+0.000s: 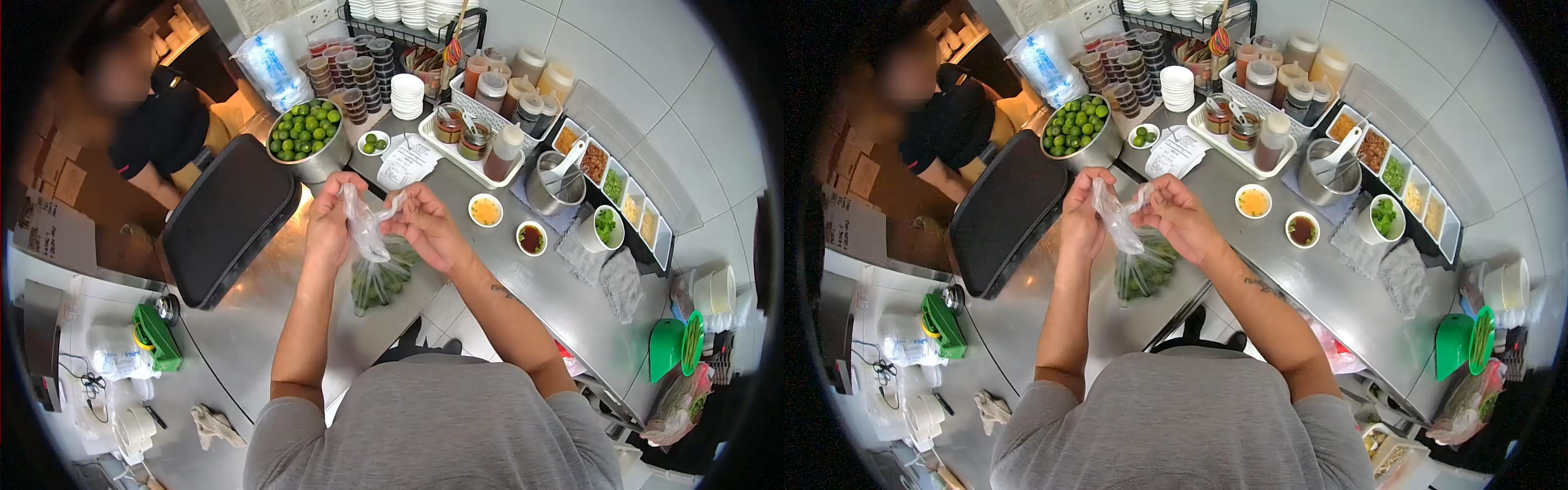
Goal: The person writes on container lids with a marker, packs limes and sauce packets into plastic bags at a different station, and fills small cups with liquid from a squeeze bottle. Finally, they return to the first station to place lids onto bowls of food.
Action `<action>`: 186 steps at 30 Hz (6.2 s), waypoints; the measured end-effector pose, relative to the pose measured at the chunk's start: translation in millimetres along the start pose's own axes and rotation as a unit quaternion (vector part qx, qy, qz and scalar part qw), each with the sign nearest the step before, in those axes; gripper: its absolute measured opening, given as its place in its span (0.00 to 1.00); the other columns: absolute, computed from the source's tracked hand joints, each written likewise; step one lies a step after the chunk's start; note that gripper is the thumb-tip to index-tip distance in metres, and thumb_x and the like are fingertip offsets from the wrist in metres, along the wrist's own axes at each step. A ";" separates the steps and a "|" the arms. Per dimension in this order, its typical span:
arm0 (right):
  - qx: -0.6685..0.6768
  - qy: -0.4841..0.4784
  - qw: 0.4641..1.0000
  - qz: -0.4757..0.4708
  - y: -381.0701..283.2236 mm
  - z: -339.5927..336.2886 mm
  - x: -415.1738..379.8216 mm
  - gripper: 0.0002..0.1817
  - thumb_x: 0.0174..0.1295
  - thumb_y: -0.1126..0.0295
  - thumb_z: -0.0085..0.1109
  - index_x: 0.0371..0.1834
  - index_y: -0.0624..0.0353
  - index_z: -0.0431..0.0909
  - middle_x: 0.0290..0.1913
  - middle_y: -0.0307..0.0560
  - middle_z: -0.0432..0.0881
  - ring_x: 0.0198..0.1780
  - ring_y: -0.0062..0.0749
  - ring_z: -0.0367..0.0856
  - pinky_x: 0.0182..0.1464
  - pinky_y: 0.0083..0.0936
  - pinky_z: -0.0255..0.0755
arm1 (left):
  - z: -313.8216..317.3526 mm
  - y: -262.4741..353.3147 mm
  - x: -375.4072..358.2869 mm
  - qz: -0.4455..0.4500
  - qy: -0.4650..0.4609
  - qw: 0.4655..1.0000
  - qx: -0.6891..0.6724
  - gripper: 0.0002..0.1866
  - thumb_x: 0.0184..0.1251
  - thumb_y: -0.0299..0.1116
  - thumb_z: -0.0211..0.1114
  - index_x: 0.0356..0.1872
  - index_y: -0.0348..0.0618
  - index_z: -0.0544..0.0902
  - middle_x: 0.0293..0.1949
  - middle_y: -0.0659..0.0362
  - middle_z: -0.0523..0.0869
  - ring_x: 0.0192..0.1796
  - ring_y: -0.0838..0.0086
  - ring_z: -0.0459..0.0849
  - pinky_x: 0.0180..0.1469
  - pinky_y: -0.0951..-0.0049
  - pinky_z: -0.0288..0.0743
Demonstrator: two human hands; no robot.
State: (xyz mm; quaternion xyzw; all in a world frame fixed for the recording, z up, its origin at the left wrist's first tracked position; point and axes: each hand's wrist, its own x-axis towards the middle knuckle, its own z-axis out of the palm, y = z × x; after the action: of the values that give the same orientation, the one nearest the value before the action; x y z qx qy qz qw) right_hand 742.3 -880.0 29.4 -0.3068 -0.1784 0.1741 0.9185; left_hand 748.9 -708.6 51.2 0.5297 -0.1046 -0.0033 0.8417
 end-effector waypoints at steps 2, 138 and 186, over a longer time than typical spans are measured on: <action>-0.013 0.030 0.999 0.008 -5.1 6.7 7.8 0.09 0.68 0.67 0.51 0.46 0.59 0.68 0.44 0.42 0.76 0.43 0.29 0.78 0.48 0.30 0.72 | 13.7 19.7 4.9 0.038 0.014 0.996 0.076 0.07 0.71 0.25 0.48 0.43 0.42 0.75 0.32 0.69 0.75 0.32 0.88 0.69 0.34 0.86 0.63; -0.835 0.157 0.509 -0.136 49.2 -127.6 75.4 0.25 0.55 0.74 0.57 0.59 0.53 0.70 0.54 0.49 0.69 0.56 0.47 0.67 0.58 0.41 0.63 | -141.3 173.9 381.5 0.209 0.267 0.602 0.722 0.14 0.59 0.44 0.60 0.41 0.51 0.84 0.43 0.47 0.83 0.49 0.54 0.81 0.51 0.59 0.74; -0.396 0.332 0.850 0.102 15.9 -37.7 -50.1 0.03 0.59 0.75 0.55 0.34 0.57 0.72 0.26 0.34 0.73 0.27 0.17 0.71 0.28 0.16 0.65 | 7.6 -44.3 -18.7 -0.223 0.067 0.964 -0.128 0.05 0.70 0.30 0.55 0.36 0.40 0.76 0.31 0.63 0.79 0.32 0.79 0.76 0.37 0.79 0.71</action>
State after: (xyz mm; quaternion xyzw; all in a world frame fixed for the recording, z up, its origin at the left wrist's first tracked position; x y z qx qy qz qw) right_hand 711.5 -908.4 -19.9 -0.7008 0.1156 0.0686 0.7006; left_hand 733.9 -732.6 11.6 0.4262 0.0746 -0.1687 0.8856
